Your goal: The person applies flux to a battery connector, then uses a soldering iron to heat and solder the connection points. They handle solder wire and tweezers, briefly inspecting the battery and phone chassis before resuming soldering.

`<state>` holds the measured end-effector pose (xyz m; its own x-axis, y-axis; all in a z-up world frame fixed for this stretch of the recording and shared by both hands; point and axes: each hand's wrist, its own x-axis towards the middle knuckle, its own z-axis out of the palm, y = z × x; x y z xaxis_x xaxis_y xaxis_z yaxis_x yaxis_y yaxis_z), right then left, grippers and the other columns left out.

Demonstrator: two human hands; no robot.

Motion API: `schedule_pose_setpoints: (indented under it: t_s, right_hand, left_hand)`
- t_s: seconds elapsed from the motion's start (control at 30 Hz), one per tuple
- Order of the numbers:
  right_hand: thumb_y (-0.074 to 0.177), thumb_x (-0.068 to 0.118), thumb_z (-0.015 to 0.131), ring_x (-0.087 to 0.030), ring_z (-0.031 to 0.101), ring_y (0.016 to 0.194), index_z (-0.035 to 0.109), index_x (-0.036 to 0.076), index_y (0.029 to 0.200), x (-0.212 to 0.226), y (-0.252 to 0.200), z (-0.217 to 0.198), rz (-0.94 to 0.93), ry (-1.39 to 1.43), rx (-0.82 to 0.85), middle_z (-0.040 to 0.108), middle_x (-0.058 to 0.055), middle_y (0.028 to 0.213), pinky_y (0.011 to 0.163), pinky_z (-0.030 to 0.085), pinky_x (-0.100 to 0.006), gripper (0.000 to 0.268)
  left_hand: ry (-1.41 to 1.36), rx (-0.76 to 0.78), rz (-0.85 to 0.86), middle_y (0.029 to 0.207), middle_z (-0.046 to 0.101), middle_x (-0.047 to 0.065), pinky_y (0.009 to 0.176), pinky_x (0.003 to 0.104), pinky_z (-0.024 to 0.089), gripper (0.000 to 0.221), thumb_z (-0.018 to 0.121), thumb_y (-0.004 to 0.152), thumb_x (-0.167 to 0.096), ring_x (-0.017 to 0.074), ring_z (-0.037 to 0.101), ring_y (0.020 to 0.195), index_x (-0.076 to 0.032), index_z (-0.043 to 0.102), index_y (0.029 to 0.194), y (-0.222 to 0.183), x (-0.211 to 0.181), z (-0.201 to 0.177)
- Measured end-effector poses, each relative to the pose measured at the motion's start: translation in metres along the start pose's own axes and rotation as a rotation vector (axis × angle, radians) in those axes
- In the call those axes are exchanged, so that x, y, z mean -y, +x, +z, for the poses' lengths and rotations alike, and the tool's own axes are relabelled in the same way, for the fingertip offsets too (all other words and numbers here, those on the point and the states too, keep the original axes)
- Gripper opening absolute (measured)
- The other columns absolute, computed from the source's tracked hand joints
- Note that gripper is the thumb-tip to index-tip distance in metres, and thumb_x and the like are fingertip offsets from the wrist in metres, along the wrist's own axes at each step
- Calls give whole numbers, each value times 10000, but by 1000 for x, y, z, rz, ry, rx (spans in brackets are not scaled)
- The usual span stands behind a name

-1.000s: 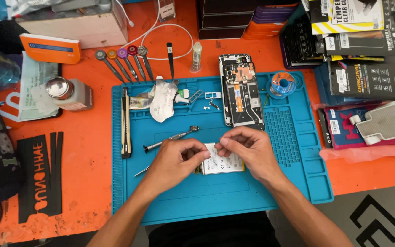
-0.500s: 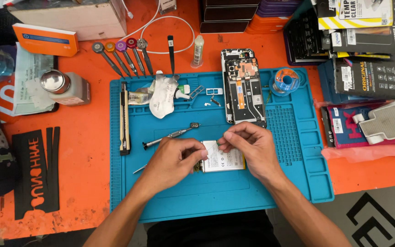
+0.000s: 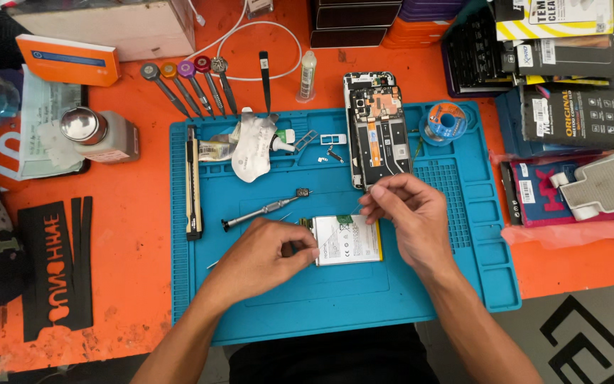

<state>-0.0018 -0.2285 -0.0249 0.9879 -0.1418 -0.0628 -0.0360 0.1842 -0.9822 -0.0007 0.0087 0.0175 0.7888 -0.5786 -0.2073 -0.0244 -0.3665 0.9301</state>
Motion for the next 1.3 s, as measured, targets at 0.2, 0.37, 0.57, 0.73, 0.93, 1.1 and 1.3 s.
schedule_pose_setpoints:
  t_s: [0.2,0.37,0.57,0.73,0.93,1.1,1.3]
  right_hand:
    - [944,41,689,-136,582,589,508,-30,1239,11,2,-3,-186,-208,-65,627,-156,814,524,520,-257,353]
    - [889,11,749,-197,585,529,592,-24,1146,3,-4,-3,-365,-500,40,642,-125,697,475,481,-297,304]
    - [818,78,801,-248,676,597,732,59,1033,9,-9,11,-549,-823,492,703,-81,694,554,548,-355,226]
    - [818,200,838,-284,669,709,695,79,1077,10,-12,15,-653,-1023,651,635,-67,753,659,529,-404,320]
    - [884,136,757,-279,667,720,673,84,1101,2,-13,13,-671,-1039,579,615,-53,753,651,522,-405,238]
    - [929,100,711,-258,645,685,711,115,1085,6,-15,18,-740,-1076,559,615,-54,769,629,510,-373,156]
    - [929,93,712,-228,636,660,733,145,1014,4,-14,20,-757,-1086,537,605,-29,758,608,503,-351,102]
  left_hand:
    - [70,-94,-90,670,731,147,461,372,502,120,684,849,-58,248,642,519,-53,804,842,-3,9,-6]
    - [86,-155,-105,591,677,138,419,305,476,171,647,919,-93,199,615,474,-28,774,825,-3,19,-7]
    - [208,-148,-111,561,672,113,408,332,463,182,620,914,-120,235,616,451,-65,729,779,-4,21,2]
    - [265,-128,-77,527,632,114,411,284,445,202,559,935,-85,198,576,423,-37,698,797,-5,20,4]
    - [324,-129,-75,508,618,98,389,255,422,210,558,944,-96,164,547,397,-47,699,797,-3,24,8]
    - [335,-121,3,586,698,157,412,299,481,203,576,939,-75,242,640,452,-5,753,869,-9,17,6]
    - [696,-310,72,701,727,128,469,382,562,91,683,907,-128,285,720,579,-84,737,966,-15,10,-5]
